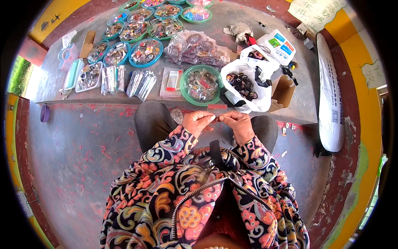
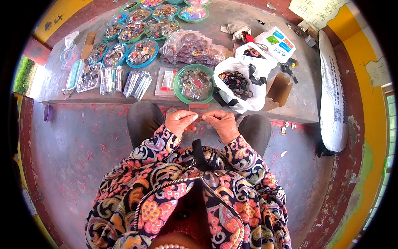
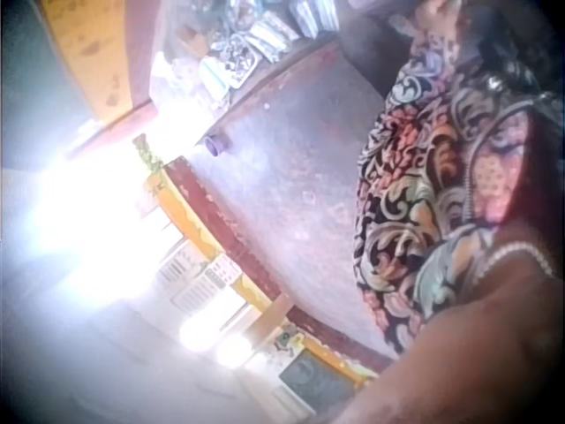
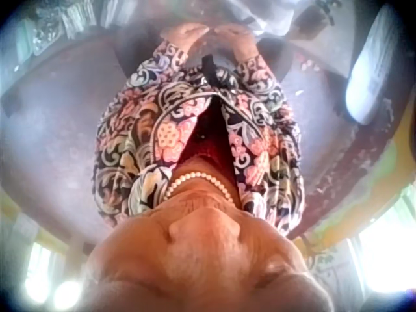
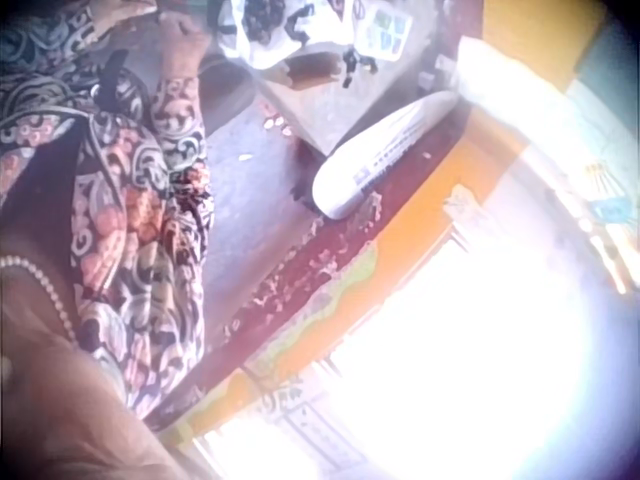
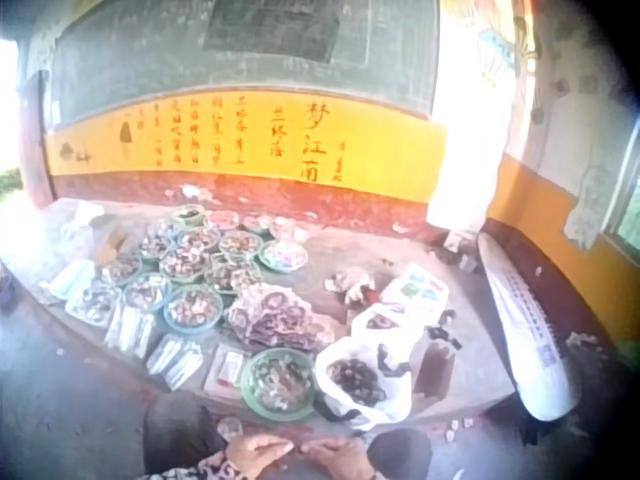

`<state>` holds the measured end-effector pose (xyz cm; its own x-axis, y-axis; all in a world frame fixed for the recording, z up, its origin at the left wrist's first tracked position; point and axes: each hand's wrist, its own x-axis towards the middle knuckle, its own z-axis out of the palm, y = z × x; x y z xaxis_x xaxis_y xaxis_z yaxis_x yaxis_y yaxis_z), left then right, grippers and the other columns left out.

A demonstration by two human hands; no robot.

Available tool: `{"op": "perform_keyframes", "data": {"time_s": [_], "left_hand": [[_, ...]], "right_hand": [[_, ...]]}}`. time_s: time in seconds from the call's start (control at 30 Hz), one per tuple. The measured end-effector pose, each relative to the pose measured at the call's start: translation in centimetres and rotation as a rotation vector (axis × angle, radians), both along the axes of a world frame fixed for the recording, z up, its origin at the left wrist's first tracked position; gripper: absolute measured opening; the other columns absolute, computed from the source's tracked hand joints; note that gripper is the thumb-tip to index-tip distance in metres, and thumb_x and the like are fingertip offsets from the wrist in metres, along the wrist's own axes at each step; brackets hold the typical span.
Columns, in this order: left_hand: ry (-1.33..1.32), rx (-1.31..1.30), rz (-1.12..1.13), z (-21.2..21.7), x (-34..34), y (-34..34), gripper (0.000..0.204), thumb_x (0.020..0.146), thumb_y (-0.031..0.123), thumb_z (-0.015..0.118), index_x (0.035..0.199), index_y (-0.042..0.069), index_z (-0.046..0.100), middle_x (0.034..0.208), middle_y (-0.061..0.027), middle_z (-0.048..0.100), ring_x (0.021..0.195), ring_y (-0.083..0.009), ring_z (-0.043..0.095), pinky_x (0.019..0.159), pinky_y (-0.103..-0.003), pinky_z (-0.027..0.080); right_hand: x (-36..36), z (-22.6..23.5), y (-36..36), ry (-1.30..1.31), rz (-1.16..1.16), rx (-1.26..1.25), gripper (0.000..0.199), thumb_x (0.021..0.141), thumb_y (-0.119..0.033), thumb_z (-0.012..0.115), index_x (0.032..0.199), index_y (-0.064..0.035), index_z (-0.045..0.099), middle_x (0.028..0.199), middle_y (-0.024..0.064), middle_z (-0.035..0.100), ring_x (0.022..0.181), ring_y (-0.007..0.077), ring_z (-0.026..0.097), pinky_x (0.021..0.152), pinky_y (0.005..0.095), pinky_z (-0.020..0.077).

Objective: The person sits on the floor and assembles small keychains by hand. They pick up small plastic charms and metal rings, attach the charms to the rings, and place the finished keychains into a green plastic bowl.

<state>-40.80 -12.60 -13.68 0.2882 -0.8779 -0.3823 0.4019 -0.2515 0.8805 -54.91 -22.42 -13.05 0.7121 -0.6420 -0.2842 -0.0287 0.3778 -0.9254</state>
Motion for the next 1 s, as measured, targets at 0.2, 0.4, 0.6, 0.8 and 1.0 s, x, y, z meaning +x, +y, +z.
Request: {"op": "perform_keyframes", "data": {"time_s": [0.2,0.4,0.6,0.8,1.0], "left_hand": [[0.068,-0.018,-0.007,-1.0,0.2,0.1,0.018,0.081,0.012,0.054,0.094,0.000,0.057,0.083,-0.0055,0.061,0.067,-0.0094,0.057,0.056,-0.019,0.048],[0.116,-0.064,-0.016,-1.2,0.2,0.0,0.016,0.082,0.009,0.051,0.095,0.000,0.057,0.086,-0.0055,0.060,0.075,-0.0102,0.057,0.059,-0.021,0.050],[0.152,-0.062,-0.028,-1.1,0.1,0.0,0.016,0.083,0.008,0.050,0.096,0.001,0.056,0.090,-0.0054,0.058,0.078,-0.0108,0.057,0.063,-0.021,0.049],[0.163,-0.030,-0.062,-1.4,0.2,0.1,0.018,0.084,0.011,0.048,0.099,0.002,0.054,0.095,-0.0062,0.056,0.082,-0.0127,0.055,0.068,-0.025,0.047],[0.348,-0.082,-0.015,-1.0,0.5,-0.1,0.021,0.083,0.016,0.049,0.096,0.001,0.054,0.093,-0.0074,0.057,0.083,-0.0160,0.056,0.070,-0.028,0.047]], "right_hand": [[0.1,-0.3,0.0,0.023,-0.007,-0.002,0.010,0.074,-0.004,0.060,0.080,0.0036,0.060,0.077,0.0088,0.062,0.072,0.0127,0.056,0.070,0.0226,0.0425],[0.1,-0.5,0.1,0.017,-0.024,0.024,0.008,0.073,-0.004,0.061,0.078,0.0027,0.060,0.075,0.0069,0.061,0.069,0.0107,0.054,0.066,0.0214,0.0414],[0.1,-0.5,0.1,-0.018,-0.040,0.043,0.005,0.072,-0.002,0.063,0.074,0.0007,0.059,0.069,0.0015,0.058,0.062,0.0054,0.048,0.058,0.0178,0.0364],[0.0,-0.7,0.1,-0.018,-0.019,0.028,0.005,0.072,-0.002,0.063,0.074,0.0003,0.059,0.068,0.0007,0.057,0.061,0.0051,0.046,0.057,0.0176,0.0357],[0.1,-1.0,0.1,0.098,0.066,-0.170,0.007,0.071,-0.001,0.063,0.070,-0.0009,0.056,0.071,0.0017,0.057,0.065,0.0083,0.050,0.061,0.0206,0.0395]]}}
